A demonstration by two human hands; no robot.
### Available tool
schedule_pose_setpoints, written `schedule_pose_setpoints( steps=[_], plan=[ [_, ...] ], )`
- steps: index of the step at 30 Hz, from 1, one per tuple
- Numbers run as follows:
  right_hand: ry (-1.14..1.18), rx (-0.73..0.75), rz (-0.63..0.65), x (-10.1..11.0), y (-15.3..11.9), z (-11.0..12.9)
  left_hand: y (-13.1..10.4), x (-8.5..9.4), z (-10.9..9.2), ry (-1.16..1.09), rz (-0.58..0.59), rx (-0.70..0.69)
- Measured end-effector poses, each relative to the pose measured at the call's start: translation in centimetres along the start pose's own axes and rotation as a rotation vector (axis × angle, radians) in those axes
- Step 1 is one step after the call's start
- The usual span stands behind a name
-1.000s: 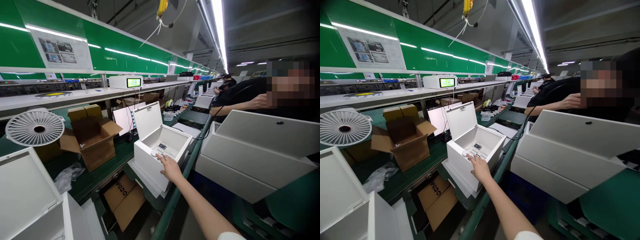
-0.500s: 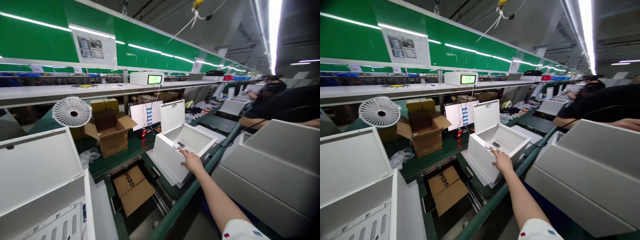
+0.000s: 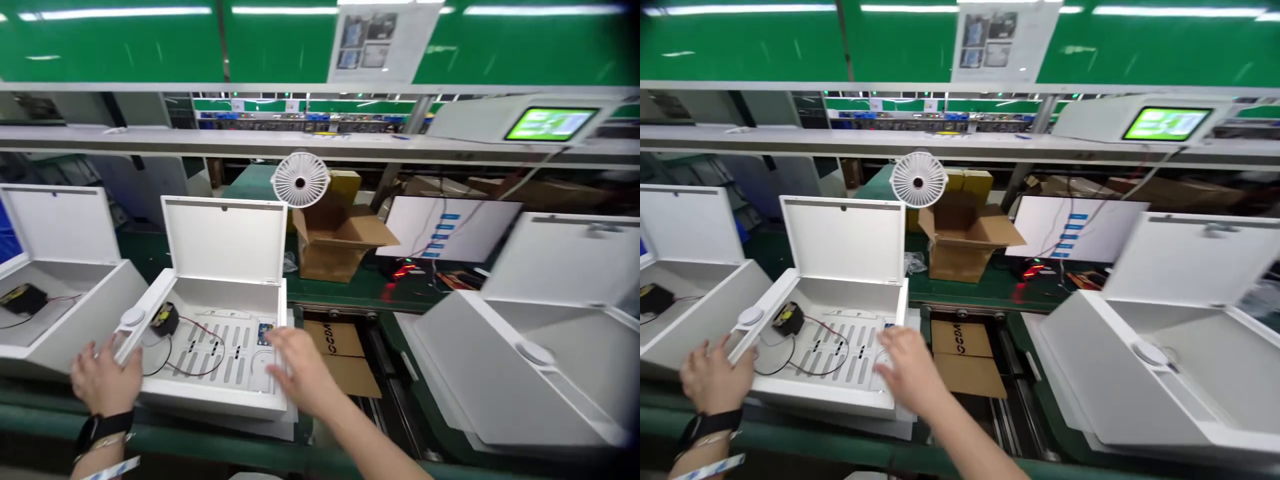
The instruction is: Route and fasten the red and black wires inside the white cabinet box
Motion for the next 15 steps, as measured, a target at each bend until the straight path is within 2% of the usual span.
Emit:
schedule_pose_setpoints(
  steps=[2, 3, 5, 8, 15],
  plan=[
    [0.044, 0.221, 0.188, -1.1, 1.9, 4.8, 0.3, -0.7, 0.5, 0.033, 0.021, 0.011],
    [0.036, 0.267, 0.286, -1.6, 2.3, 6.4, 0.4, -1.0, 0.7, 0.064, 0.047, 0.016],
    [-0.025, 0.268, 0.434, -2.6, 2.6, 8.1, 0.7, -1.4, 1.0, 0.123, 0.085, 0.011],
    [-0.103, 0.204, 0.527, -3.6, 2.4, 8.2, 1.0, -1.6, 1.3, 0.173, 0.111, -0.006],
    [-0.047, 0.153, 0.546, -3.8, 1.7, 6.6, 0.5, -1.6, 0.7, 0.259, 0.108, -0.034]
  ],
)
Point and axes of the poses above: each hand's wrist, its own y-axis towards the middle knuckle, its own x-axis out of the back of the hand, z = x × y, the point moved 1 cm from there along y, towards the middle knuckle, and after that the axes turned 9 degrees about -y, right-handed, at the moved point
